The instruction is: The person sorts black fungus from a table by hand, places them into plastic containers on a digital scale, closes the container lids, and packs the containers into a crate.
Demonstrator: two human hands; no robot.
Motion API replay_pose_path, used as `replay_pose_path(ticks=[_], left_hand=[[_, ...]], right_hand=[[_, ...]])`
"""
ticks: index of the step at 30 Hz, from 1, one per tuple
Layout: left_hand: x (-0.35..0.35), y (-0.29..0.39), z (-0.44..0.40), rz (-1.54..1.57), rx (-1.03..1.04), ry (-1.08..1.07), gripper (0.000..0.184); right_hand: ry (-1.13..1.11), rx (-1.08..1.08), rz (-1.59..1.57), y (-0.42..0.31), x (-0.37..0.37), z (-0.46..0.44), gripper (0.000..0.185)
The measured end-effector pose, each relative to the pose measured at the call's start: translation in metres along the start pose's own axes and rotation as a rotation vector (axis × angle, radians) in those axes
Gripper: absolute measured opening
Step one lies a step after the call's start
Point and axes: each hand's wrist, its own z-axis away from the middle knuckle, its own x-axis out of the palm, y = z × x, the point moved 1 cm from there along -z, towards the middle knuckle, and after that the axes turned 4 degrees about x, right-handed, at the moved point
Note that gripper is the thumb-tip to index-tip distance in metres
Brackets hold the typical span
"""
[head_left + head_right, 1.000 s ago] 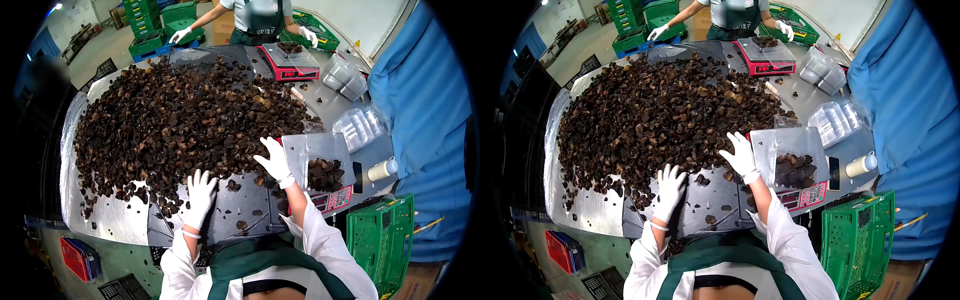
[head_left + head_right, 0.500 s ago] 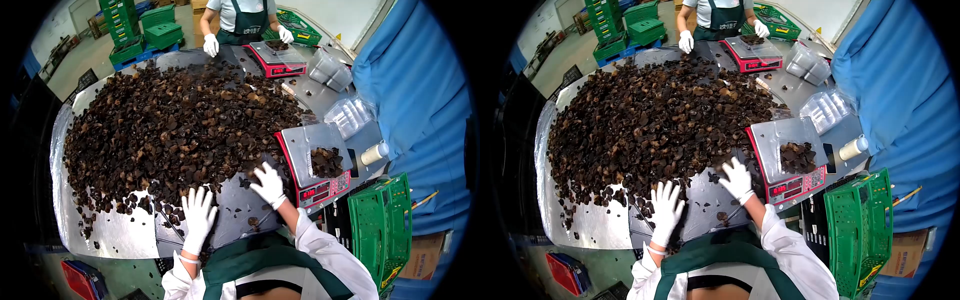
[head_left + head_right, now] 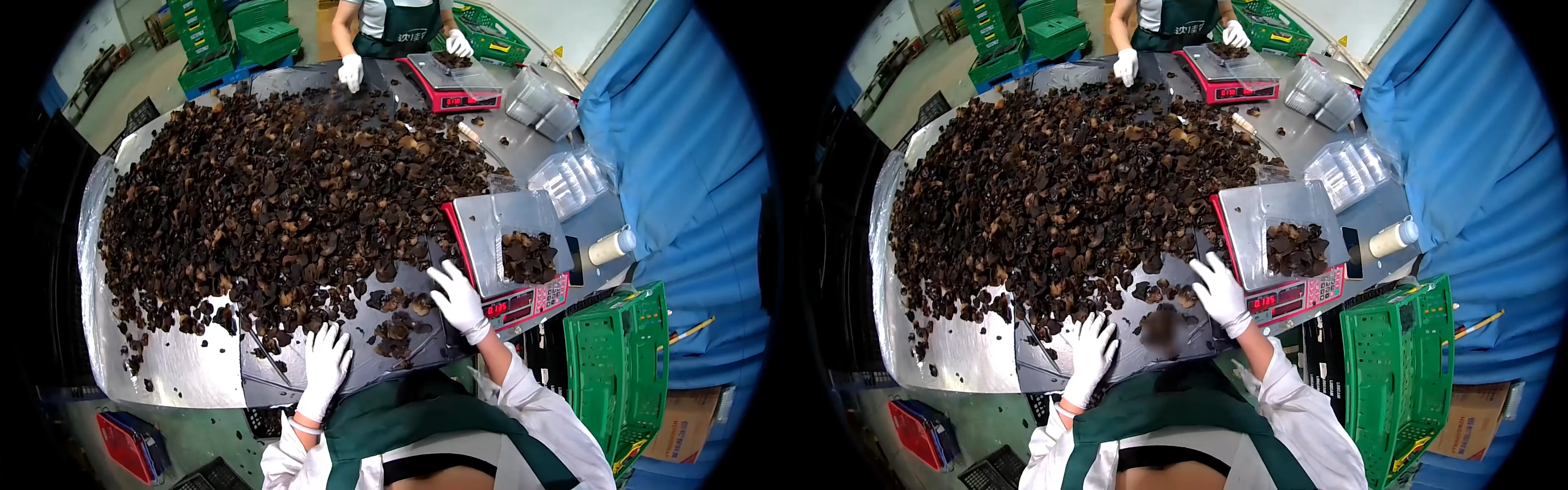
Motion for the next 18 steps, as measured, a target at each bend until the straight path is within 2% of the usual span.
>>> replay_pose_path(ticks=[1,2,4,6,7,10,12,16,18], left_hand=[[0.000,0.000,0.001,0.004,-0.007,0.033,0.034],[0.000,0.000,0.001,0.007,-0.011,0.068,0.033],[-0.010,0.010,-0.009,-0.052,-0.018,0.119,0.033],[-0.011,0.016,-0.015,0.186,0.016,0.176,0.033],[-0.015,0.024,-0.025,0.227,0.100,0.222,0.033],[-0.004,0.046,-0.039,0.315,0.176,0.124,0.042],[0.002,0.060,-0.051,0.320,0.158,0.095,0.050],[0.026,0.061,-0.062,0.325,0.060,-0.021,0.039],[0.029,0.054,-0.060,0.425,0.002,0.064,0.031]], right_hand=[[0.041,-0.006,0.138,0.013,0.007,0.002,0.052],[0.035,-0.008,0.135,0.015,0.015,0.007,0.052],[-0.047,-0.026,0.333,0.014,0.031,0.021,0.052],[-0.012,-0.097,0.265,0.019,0.038,0.032,0.051],[-0.029,-0.140,0.166,0.020,0.037,0.036,0.050],[-0.092,-0.170,0.003,0.016,0.028,0.040,0.044],[-0.019,-0.151,-0.139,0.022,0.023,0.036,0.039],[0.105,-0.131,-0.080,0.020,0.021,0.023,0.035],[0.015,-0.157,-0.005,0.018,0.029,0.021,0.036]])
